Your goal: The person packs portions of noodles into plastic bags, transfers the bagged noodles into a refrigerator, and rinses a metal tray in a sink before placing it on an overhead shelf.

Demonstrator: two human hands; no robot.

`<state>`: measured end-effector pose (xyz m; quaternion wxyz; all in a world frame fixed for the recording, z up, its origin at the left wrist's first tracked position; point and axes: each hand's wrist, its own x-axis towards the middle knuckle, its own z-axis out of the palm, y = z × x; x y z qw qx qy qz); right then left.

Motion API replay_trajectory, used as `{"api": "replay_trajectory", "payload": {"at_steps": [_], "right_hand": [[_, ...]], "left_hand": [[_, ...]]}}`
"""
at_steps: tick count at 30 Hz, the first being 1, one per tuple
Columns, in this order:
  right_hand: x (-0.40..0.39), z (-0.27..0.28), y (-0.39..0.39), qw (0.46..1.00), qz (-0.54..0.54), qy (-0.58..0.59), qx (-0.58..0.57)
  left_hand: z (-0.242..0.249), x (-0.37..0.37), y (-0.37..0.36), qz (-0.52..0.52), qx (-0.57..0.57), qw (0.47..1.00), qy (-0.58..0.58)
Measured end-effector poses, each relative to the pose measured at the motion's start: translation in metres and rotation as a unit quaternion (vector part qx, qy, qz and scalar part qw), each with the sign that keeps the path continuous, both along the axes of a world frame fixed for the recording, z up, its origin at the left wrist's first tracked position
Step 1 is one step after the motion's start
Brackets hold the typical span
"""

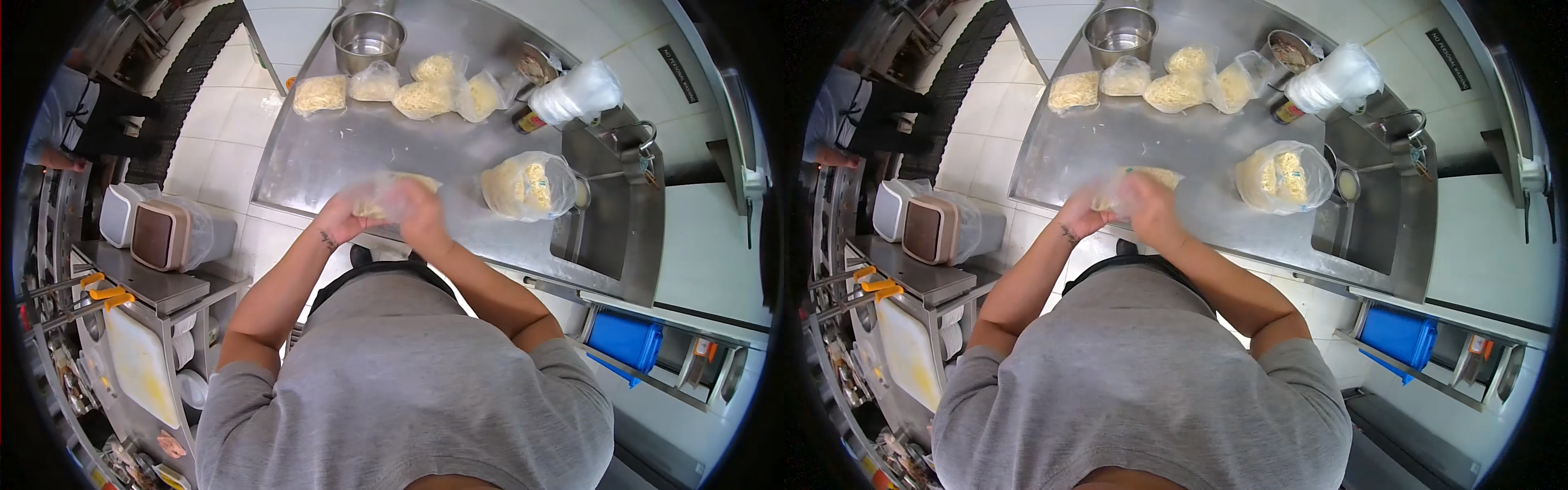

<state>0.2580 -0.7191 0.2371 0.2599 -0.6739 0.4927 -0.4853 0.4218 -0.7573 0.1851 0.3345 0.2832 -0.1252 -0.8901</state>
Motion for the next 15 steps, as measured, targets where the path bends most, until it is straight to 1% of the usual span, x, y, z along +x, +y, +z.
{"api": "replay_trajectory", "payload": {"at_steps": [1,2,3,4,5,6,7,9,10,12,13,15], "right_hand": [[-0.005,-0.003,-0.004,0.997,-0.039,-0.05,0.05],[-0.012,0.003,-0.013,0.976,-0.079,-0.126,0.16],[-0.019,0.015,-0.026,0.935,-0.119,-0.202,0.266],[-0.024,0.022,-0.033,0.876,-0.156,-0.275,0.363],[-0.029,0.016,-0.033,0.933,-0.139,-0.183,0.276],[-0.034,0.006,-0.033,0.972,-0.12,-0.085,0.184],[-0.04,-0.003,-0.034,0.991,-0.101,0.015,0.089],[-0.044,-0.006,-0.035,0.986,-0.119,0.112,0.006],[-0.047,-0.007,-0.035,0.977,-0.13,0.164,-0.034],[-0.05,0.007,-0.027,0.983,-0.135,0.105,0.058],[-0.051,0.015,-0.024,0.983,-0.137,0.071,0.102],[-0.058,0.024,-0.021,0.982,-0.168,0.065,0.06]], "left_hand": [[0.006,-0.006,-0.002,0.013,-0.043,0.999,-0.032],[0.017,-0.011,-0.003,0.024,-0.084,0.994,-0.063],[0.017,-0.014,-0.002,0.027,-0.13,0.987,-0.087],[0.017,-0.017,-0.003,0.03,-0.178,0.977,-0.11],[0.018,-0.019,-0.004,0.032,-0.227,0.964,-0.133],[0.025,-0.022,-0.002,0.016,-0.256,0.954,-0.157],[0.034,-0.023,0.0,-0.002,-0.285,0.941,-0.181],[0.045,-0.026,0.007,-0.048,-0.326,0.919,-0.215],[0.05,-0.028,0.009,-0.053,-0.319,0.923,-0.209],[0.057,-0.03,0.008,-0.06,-0.308,0.928,-0.202],[0.043,-0.028,0.005,-0.082,-0.284,0.938,-0.178],[0.068,-0.026,0.005,-0.127,-0.199,0.972,0.002]]}}
